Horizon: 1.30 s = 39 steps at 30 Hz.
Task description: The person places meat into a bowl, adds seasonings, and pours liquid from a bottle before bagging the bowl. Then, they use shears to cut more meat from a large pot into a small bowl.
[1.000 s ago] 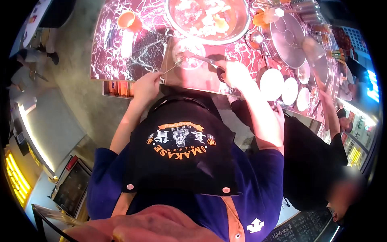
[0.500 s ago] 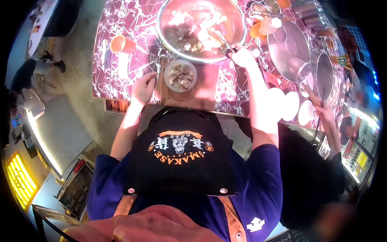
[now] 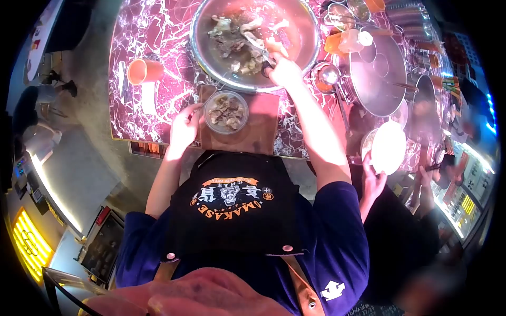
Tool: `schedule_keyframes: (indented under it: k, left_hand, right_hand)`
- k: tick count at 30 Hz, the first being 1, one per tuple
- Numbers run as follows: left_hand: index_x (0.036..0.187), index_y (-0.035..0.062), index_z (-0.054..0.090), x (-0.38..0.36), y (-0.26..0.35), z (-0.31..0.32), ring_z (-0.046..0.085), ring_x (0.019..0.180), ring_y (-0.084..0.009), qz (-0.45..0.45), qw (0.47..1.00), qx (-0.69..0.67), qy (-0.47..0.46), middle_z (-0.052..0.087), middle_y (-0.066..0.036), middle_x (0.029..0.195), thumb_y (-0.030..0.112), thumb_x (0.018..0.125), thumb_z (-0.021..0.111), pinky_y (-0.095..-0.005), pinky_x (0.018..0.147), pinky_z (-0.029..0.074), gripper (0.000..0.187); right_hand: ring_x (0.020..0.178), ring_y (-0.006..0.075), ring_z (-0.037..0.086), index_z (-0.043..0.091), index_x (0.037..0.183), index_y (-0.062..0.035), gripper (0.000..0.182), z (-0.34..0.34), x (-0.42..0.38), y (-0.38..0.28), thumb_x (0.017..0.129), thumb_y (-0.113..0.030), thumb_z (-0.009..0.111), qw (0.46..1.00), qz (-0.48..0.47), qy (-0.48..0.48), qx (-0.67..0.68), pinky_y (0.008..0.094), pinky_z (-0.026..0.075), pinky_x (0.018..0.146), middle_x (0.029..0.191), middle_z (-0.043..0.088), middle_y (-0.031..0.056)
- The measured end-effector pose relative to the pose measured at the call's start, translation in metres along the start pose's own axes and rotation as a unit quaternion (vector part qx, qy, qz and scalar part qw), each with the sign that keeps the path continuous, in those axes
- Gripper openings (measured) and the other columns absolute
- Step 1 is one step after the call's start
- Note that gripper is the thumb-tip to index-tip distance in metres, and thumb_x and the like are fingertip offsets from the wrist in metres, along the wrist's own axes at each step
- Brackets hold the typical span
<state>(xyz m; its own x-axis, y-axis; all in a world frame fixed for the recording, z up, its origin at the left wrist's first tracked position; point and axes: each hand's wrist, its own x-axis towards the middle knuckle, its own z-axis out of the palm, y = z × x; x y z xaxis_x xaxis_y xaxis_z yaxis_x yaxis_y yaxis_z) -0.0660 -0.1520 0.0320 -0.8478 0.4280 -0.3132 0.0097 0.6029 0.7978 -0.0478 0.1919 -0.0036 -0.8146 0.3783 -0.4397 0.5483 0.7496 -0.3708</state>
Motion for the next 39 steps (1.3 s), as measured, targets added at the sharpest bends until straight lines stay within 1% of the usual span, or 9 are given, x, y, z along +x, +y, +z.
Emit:
schedule_keyframes:
  k: [7,9,11,14,21,30,34,37,39]
  left_hand:
    - [0.117,0.0011,0.066,0.022,0.004,0.004,0.070,0.084,-0.0189,0.029,0.999,0.005,-0.017,0.072,-0.017,0.095,0.012,0.094,0.058,-0.0289,0.074,0.053,0.027]
    - [0.113,0.0069,0.069,0.031,0.006,0.011,0.069,0.090,-0.0336,0.005,1.000,-0.016,-0.025,0.071,-0.018,0.098,0.012,0.091,0.056,-0.0377,0.079,0.054,0.026]
    - [0.113,0.0086,0.069,0.043,0.004,0.018,0.069,0.092,-0.0338,0.014,0.999,-0.009,-0.038,0.070,-0.018,0.100,0.015,0.091,0.056,-0.0382,0.081,0.054,0.027]
    - [0.115,0.0111,0.069,0.076,0.010,0.030,0.068,0.095,-0.0343,0.017,0.998,0.017,-0.065,0.070,-0.017,0.104,0.021,0.092,0.054,-0.0394,0.084,0.053,0.029]
    - [0.113,0.0080,0.071,0.184,0.026,0.089,0.069,0.092,-0.0288,0.014,0.996,0.017,-0.089,0.072,-0.015,0.101,0.022,0.088,0.056,-0.0368,0.082,0.052,0.032]
    - [0.111,0.0075,0.072,0.194,0.024,0.122,0.068,0.079,-0.0223,-0.010,0.991,-0.090,-0.096,0.072,-0.014,0.091,0.019,0.087,0.059,-0.0335,0.073,0.051,0.030]
    - [0.105,0.0067,0.073,0.190,0.033,0.131,0.067,0.096,-0.0303,0.039,0.998,-0.022,-0.049,0.070,-0.016,0.107,0.016,0.083,0.058,-0.0395,0.082,0.052,0.028]
    - [0.110,0.0145,0.073,0.187,0.042,0.143,0.068,0.089,-0.0352,0.157,0.979,0.133,0.012,0.070,-0.018,0.097,0.019,0.085,0.057,-0.0404,0.078,0.053,0.030]
    - [0.109,0.0153,0.073,0.215,0.019,0.182,0.068,0.089,-0.0352,0.134,0.985,0.104,0.007,0.070,-0.018,0.097,0.018,0.085,0.057,-0.0401,0.079,0.053,0.030]
  right_hand:
    - [0.111,0.0339,0.064,0.050,0.133,-0.0073,0.060,-0.065,0.009,0.036,0.084,-0.040,0.063,0.972,0.134,-0.057,-0.185,0.0424,0.050,0.096,0.118,0.066,0.0229]
    - [0.113,0.0327,0.063,0.051,0.135,-0.0084,0.060,-0.075,0.026,0.027,0.084,-0.037,0.064,0.964,0.150,-0.079,-0.204,0.0421,0.049,0.097,0.121,0.065,0.0196]
    - [0.114,0.0325,0.063,0.054,0.133,-0.0094,0.057,-0.071,0.050,0.033,0.084,-0.036,0.065,0.961,0.154,-0.085,-0.213,0.0416,0.049,0.097,0.122,0.065,0.0189]
    - [0.114,0.0321,0.063,0.056,0.128,-0.0069,0.052,-0.066,0.064,0.057,0.081,-0.030,0.063,0.963,0.092,-0.119,-0.223,0.0425,0.049,0.097,0.118,0.067,0.0181]
    - [0.107,0.0358,0.063,0.058,0.122,-0.0134,0.042,-0.080,-0.016,0.064,0.081,-0.016,0.068,0.994,-0.030,0.028,-0.104,0.0450,0.050,0.091,0.110,0.067,0.0195]
    - [0.104,0.0355,0.063,0.057,0.123,-0.0107,0.047,-0.071,-0.056,0.046,0.079,-0.010,0.072,0.996,-0.079,0.024,-0.025,0.0444,0.050,0.091,0.107,0.064,0.0171]
    - [0.105,0.0358,0.065,0.056,0.124,-0.0112,0.054,-0.080,-0.049,0.045,0.076,-0.025,0.074,0.999,-0.004,-0.001,-0.050,0.0442,0.050,0.091,0.106,0.068,0.0179]
    - [0.104,0.0353,0.065,0.055,0.125,-0.0120,0.059,-0.084,-0.035,0.039,0.074,-0.034,0.074,0.998,0.029,-0.036,-0.051,0.0442,0.050,0.091,0.104,0.070,0.0173]
    - [0.106,0.0332,0.065,0.054,0.126,-0.0118,0.059,-0.082,-0.022,0.040,0.075,-0.034,0.074,0.996,0.060,-0.040,-0.059,0.0436,0.050,0.092,0.106,0.070,0.0165]
